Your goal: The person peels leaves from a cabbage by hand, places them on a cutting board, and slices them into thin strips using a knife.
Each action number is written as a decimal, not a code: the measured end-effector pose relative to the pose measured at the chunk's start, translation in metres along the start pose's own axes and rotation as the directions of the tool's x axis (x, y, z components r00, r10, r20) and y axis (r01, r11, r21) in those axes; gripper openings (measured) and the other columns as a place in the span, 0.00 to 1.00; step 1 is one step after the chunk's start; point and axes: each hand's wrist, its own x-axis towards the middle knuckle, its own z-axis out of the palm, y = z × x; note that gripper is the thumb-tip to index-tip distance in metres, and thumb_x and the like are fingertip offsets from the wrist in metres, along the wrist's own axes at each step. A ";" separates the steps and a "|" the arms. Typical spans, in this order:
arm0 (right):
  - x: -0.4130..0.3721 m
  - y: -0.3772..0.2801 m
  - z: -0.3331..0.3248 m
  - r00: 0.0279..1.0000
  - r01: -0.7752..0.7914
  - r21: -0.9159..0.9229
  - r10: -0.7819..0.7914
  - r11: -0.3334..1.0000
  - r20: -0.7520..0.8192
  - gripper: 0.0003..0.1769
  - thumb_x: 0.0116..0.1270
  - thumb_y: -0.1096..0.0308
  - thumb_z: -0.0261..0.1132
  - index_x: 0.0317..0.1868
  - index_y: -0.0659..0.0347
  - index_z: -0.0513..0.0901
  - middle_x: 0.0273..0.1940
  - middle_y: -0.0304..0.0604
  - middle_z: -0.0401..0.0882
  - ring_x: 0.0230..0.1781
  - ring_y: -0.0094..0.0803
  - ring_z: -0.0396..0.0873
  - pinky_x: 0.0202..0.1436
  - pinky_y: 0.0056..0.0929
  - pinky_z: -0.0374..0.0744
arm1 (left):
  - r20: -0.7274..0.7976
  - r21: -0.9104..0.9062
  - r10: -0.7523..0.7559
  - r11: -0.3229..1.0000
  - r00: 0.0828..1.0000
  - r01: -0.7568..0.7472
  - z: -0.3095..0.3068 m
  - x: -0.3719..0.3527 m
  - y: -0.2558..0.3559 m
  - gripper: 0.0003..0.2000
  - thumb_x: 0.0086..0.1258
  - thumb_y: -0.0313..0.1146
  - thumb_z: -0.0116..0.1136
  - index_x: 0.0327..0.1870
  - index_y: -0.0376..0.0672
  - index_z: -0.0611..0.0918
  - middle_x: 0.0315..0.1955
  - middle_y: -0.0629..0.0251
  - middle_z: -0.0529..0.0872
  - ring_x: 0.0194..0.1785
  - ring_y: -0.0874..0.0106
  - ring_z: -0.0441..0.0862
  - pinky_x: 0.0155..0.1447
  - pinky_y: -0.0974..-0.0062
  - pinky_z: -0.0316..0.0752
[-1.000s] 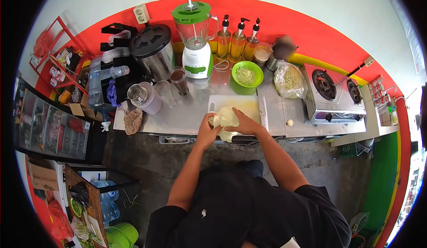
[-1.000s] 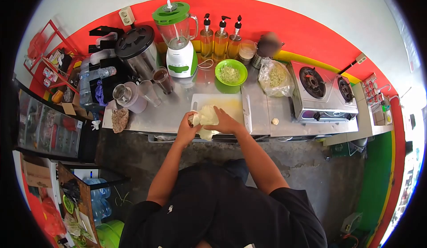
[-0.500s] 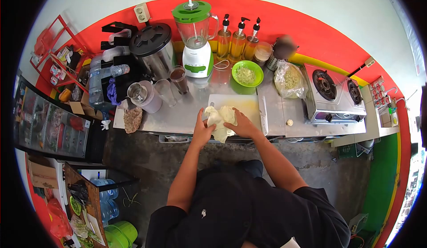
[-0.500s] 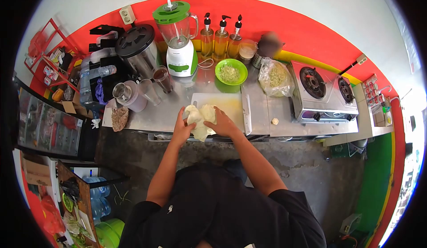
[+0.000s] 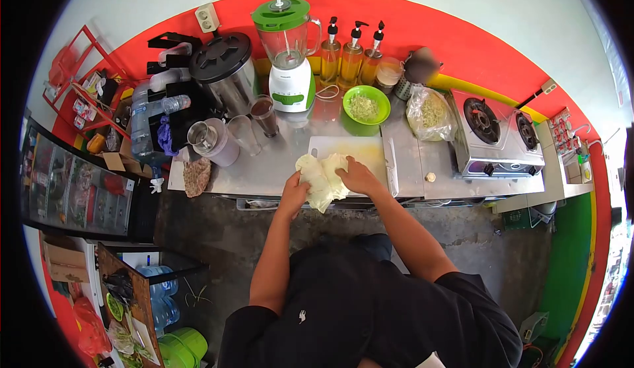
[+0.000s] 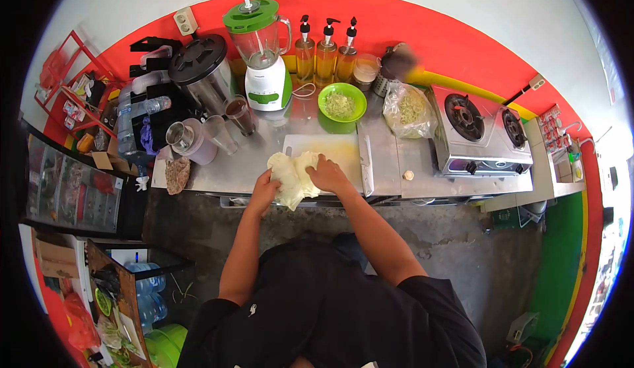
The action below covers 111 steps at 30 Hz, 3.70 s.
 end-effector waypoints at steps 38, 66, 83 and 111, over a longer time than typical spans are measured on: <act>-0.004 -0.041 0.056 0.859 0.313 -0.514 -0.469 0.799 -0.205 0.34 0.78 0.54 0.57 0.78 0.58 0.63 0.80 0.59 0.56 0.81 0.60 0.52 0.82 0.56 0.55 | -0.279 0.166 -0.060 0.980 0.958 0.109 -0.027 -0.016 -0.014 0.16 0.73 0.35 0.67 0.53 0.30 0.85 0.44 0.58 0.90 0.44 0.72 0.86 0.52 0.71 0.79; -0.010 -0.049 0.023 0.985 0.120 -0.262 -0.148 0.958 -0.091 0.51 0.53 0.46 0.77 0.76 0.49 0.67 0.76 0.51 0.60 0.80 0.61 0.50 0.67 0.80 0.64 | -0.383 0.553 0.015 0.805 0.924 0.216 0.032 0.019 0.014 0.29 0.61 0.31 0.61 0.65 0.46 0.68 0.47 0.41 0.87 0.53 0.38 0.84 0.58 0.48 0.77; -0.002 0.014 0.004 0.980 0.177 0.538 -0.099 0.824 -0.171 0.41 0.54 0.69 0.72 0.72 0.64 0.72 0.62 0.50 0.77 0.63 0.37 0.76 0.68 0.36 0.74 | -0.121 0.818 0.030 0.569 0.992 0.083 0.063 0.048 0.054 0.26 0.54 0.35 0.79 0.56 0.43 0.84 0.49 0.50 0.90 0.55 0.49 0.86 0.58 0.56 0.81; 0.056 -0.001 -0.008 0.956 -0.111 0.880 0.292 0.462 -0.033 0.20 0.63 0.61 0.68 0.50 0.69 0.84 0.42 0.47 0.85 0.38 0.35 0.84 0.42 0.38 0.83 | -0.419 0.668 0.491 0.736 0.764 -0.106 0.109 0.002 0.068 0.18 0.62 0.26 0.69 0.53 0.33 0.82 0.42 0.44 0.89 0.47 0.46 0.87 0.53 0.57 0.79</act>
